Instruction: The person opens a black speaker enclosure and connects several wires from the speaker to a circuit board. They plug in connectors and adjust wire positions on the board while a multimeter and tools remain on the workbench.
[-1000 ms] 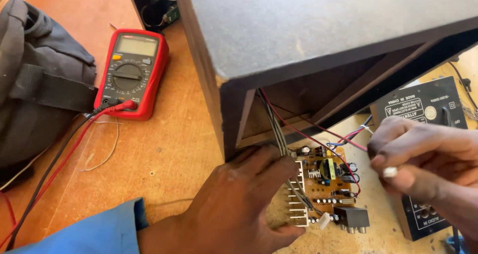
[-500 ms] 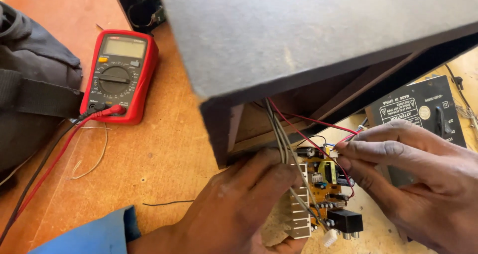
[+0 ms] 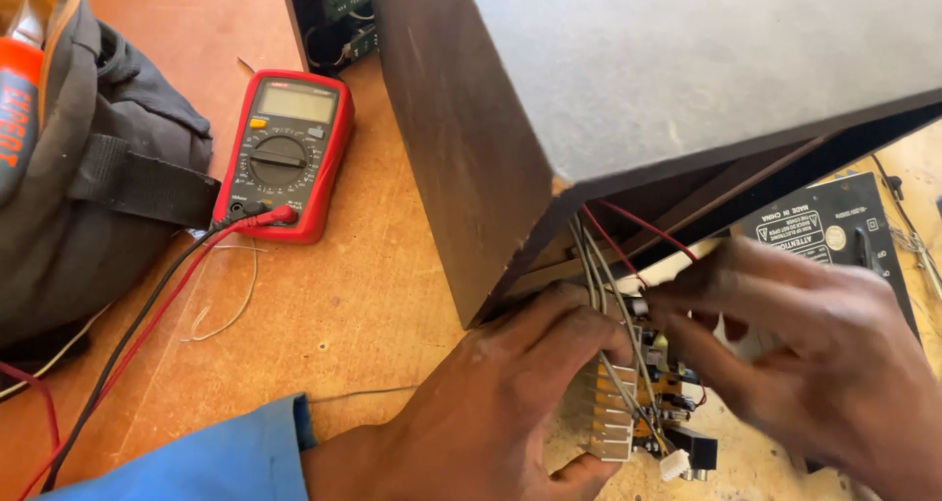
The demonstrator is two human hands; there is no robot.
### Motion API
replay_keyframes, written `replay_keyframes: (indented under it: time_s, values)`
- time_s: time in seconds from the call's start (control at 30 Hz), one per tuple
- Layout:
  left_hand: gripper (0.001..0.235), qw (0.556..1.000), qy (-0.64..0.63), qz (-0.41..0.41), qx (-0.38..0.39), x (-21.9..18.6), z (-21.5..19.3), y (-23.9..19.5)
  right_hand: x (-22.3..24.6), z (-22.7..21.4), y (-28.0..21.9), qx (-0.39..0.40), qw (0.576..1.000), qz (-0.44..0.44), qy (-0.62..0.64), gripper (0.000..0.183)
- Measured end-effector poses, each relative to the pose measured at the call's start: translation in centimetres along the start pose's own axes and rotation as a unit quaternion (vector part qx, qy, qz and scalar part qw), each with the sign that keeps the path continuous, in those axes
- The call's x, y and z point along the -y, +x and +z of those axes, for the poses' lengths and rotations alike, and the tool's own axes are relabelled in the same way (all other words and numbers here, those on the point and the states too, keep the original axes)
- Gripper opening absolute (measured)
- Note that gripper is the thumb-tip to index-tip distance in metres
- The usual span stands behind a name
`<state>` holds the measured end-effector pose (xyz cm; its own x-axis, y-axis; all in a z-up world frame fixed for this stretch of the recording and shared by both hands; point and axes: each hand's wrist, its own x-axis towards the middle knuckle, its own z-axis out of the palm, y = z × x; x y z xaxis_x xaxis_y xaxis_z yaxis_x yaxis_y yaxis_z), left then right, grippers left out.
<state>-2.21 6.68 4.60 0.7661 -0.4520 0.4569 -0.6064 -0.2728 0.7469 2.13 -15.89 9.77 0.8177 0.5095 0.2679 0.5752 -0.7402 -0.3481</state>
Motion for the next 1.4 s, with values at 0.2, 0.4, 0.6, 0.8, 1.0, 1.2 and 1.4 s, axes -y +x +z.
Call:
replay_keyframes:
  time_s: [0.2,0.4,0.6,0.8,1.0,1.2,1.4]
  values:
    - [0.053,0.999,-0.035,-0.018,0.010,-0.2,1.1,2.1,-1.1,-2.4,1.7,0.093,0.974,0.198,-0.051,0.023]
    - [0.065,0.997,-0.065,-0.018,0.037,1.5,3.1,5.1,-4.9,-3.2,1.0,0.078,0.992,0.066,-0.076,0.017]
    - [0.040,0.995,-0.098,0.027,0.017,1.8,3.2,6.7,-6.7,-3.1,0.7,0.028,0.995,0.005,-0.096,0.018]
    - [0.049,0.994,-0.103,0.035,-0.014,2.2,1.3,5.4,-4.7,-1.5,1.6,0.030,0.997,0.036,-0.064,0.018]
    - [0.044,0.997,-0.070,0.038,-0.009,2.3,-0.6,4.3,-1.2,-1.3,3.2,0.010,0.995,0.084,-0.058,0.026]
    - [0.057,0.996,-0.070,0.041,-0.028,1.9,-0.4,5.0,-2.2,-1.4,2.8,-0.001,0.996,0.069,-0.062,0.011]
    - [0.052,0.996,-0.076,0.048,-0.023,2.3,-0.5,5.1,-3.1,-0.8,2.6,-0.020,0.994,0.011,-0.110,0.016]
